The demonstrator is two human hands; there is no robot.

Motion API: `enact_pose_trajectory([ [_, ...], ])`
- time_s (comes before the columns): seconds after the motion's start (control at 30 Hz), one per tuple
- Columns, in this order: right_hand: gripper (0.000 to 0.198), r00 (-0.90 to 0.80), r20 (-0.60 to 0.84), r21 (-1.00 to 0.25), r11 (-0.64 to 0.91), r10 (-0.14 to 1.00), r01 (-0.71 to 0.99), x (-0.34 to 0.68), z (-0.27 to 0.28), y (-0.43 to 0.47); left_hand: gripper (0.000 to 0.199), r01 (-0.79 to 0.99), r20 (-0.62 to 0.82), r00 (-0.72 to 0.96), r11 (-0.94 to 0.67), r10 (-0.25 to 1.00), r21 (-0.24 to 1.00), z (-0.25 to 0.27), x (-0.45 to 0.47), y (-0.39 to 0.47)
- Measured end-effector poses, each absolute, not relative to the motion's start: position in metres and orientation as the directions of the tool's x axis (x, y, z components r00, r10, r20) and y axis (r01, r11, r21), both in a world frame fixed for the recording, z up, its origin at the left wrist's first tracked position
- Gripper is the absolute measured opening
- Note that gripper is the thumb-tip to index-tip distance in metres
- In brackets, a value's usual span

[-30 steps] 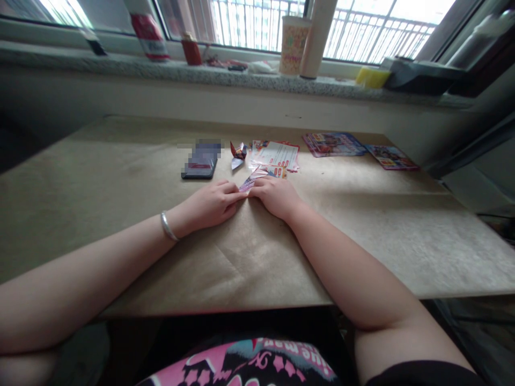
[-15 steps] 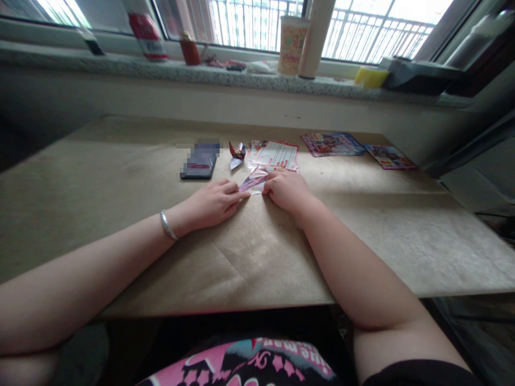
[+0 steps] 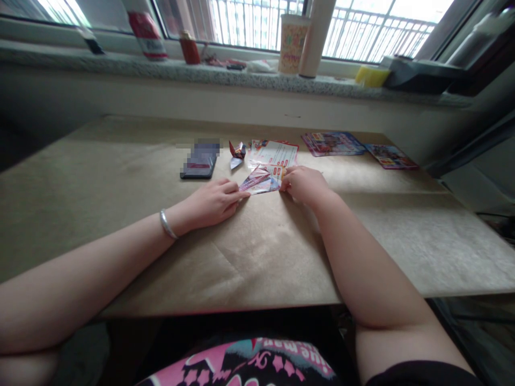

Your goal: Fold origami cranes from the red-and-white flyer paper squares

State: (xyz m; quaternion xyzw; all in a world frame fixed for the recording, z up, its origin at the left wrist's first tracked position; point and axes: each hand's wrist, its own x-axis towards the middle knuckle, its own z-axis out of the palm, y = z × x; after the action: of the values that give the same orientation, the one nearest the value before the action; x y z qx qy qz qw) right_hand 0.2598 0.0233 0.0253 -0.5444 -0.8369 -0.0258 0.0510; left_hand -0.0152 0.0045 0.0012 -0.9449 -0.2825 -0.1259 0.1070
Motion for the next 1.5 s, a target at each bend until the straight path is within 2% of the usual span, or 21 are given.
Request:
enact_pose_trajectory([
  [0.53,0.023,-0.372,0.058,-0.025,0.374,0.926,0.927,0.261,0.029,0.024,0.033,0.539,0.254,0.832,-0.826,0.493,-0.164,0.006,-0.016,0.010],
  [0.73,0.024,-0.371,0.051,-0.025,0.372,0.927,0.928,0.260,0.030,0.023,0.029,0.496,0.242,0.855,-0.859,0.458,-0.128,0.013,-0.027,0.013],
  [0.93,0.024,-0.373,0.047,-0.018,0.374,0.927,0.927,0.260,0.029,0.024,0.028,0.488,0.178,0.867,-0.867,0.466,-0.105,0.021,-0.038,0.016],
  [1.27,0.025,-0.378,0.054,-0.031,0.380,0.924,0.925,0.261,0.027,0.025,0.031,0.516,0.181,0.842,-0.856,0.508,0.003,0.025,-0.050,0.017],
  [1.5,0.024,-0.432,0.048,0.026,0.431,0.900,0.902,0.266,0.032,0.022,0.030,0.524,0.164,0.840,-0.852,0.517,0.004,0.025,-0.055,0.021],
])
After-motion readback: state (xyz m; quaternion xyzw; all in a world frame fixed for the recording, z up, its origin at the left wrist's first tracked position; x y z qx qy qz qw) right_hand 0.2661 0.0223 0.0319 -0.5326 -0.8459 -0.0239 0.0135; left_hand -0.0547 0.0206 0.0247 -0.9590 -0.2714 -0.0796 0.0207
